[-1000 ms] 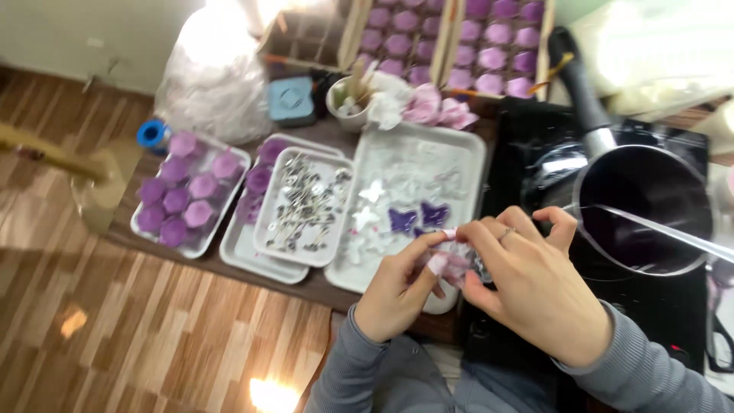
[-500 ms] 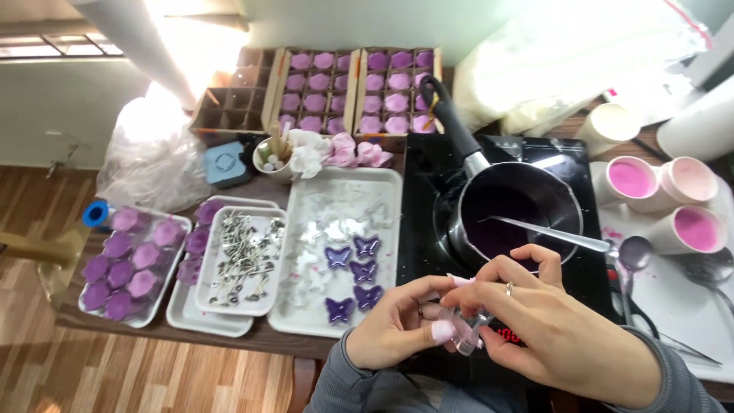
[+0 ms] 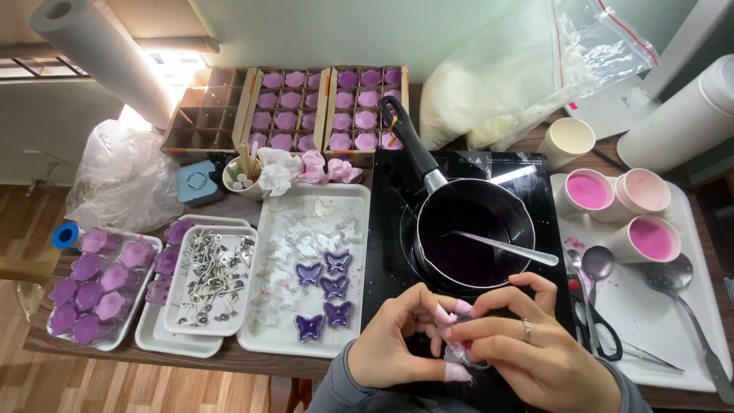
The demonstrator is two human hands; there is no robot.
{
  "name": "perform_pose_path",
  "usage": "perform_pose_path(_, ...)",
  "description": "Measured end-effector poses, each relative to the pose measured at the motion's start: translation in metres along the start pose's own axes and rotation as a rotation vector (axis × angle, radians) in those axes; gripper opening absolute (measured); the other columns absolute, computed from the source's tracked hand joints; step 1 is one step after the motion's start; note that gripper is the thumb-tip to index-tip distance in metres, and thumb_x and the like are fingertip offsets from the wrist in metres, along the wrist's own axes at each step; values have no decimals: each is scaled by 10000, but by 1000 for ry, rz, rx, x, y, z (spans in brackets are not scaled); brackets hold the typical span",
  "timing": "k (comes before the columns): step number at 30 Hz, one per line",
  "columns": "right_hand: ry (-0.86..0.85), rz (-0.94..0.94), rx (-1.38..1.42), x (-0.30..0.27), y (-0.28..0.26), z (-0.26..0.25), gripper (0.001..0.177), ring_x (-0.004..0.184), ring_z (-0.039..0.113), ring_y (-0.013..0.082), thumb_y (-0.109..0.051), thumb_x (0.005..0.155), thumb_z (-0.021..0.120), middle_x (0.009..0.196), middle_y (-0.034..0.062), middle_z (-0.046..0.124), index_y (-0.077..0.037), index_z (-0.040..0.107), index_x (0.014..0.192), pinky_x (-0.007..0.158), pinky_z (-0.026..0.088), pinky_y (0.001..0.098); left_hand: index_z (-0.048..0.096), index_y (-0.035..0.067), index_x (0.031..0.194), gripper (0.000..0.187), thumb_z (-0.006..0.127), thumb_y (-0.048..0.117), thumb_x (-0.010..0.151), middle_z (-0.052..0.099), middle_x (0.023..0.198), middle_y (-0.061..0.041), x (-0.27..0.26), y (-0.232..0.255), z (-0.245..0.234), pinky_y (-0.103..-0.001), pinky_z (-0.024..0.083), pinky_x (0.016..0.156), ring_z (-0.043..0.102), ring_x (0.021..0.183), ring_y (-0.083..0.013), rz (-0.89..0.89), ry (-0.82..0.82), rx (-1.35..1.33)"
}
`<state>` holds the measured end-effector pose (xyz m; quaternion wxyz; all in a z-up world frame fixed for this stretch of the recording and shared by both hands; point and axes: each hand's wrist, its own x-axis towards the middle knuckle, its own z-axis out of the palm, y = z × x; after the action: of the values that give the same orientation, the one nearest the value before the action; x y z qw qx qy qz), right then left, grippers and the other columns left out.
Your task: Making purple butterfly-shaped candles by pouring melted wax into molds and preparing wicks.
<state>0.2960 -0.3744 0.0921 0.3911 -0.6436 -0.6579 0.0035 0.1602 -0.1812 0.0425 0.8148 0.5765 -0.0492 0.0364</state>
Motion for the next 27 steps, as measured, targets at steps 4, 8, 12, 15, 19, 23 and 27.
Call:
perform_pose_path(4,92,47,-52,-9,-1,7,181,1035,659,150,-63,693,760,1070,-60,768,-166,751,842,1053,336,450,478,73,1101,497,894,83,828,661,1419,-217,3,5,2,-224,565,780,701,963,-83,12,6,7)
perform_pose_path(8,132,103,-46,-7,-7,10,214,1021,662,161,-61,651,759,1081,-27,761,-161,768,840,1033,374,438,477,74,1093,502,903,99,828,673,1425,-210,-1,-1,-1,-217,564,763,706,945,-80,42,42,69)
perform_pose_path(12,213,121,-89,-5,-6,20,267,1006,626,178,-134,627,821,1099,-7,719,-151,769,888,974,401,378,484,57,1066,551,942,111,765,658,1368,-200,2,-4,-4,-223,573,761,699,951,-96,167,108,245)
perform_pose_path(15,266,160,-126,-6,1,27,255,978,618,170,-133,651,848,1078,-10,707,-152,775,894,916,421,325,483,48,1035,518,931,95,778,628,1344,-186,6,-8,-4,-242,595,792,707,992,-123,203,143,249)
perform_pose_path(19,305,222,-160,-3,8,28,222,962,617,168,-94,698,827,1064,-12,712,-164,782,905,874,447,282,491,54,992,397,871,28,878,627,1318,-178,9,-13,-9,-311,667,948,754,1114,-195,217,141,260)
perform_pose_path(23,313,236,-202,6,10,27,224,936,625,165,-88,700,824,1061,-11,731,-155,788,911,854,444,294,474,58,1054,399,838,29,894,643,1266,-168,13,-1,-7,-319,660,971,751,1145,-206,168,157,198)
perform_pose_path(27,398,283,-266,2,13,23,218,961,631,171,-55,756,830,1090,18,734,-108,772,959,837,489,296,481,27,1283,541,813,37,856,687,1208,-154,18,14,-7,-294,653,923,749,1105,-188,110,224,210)
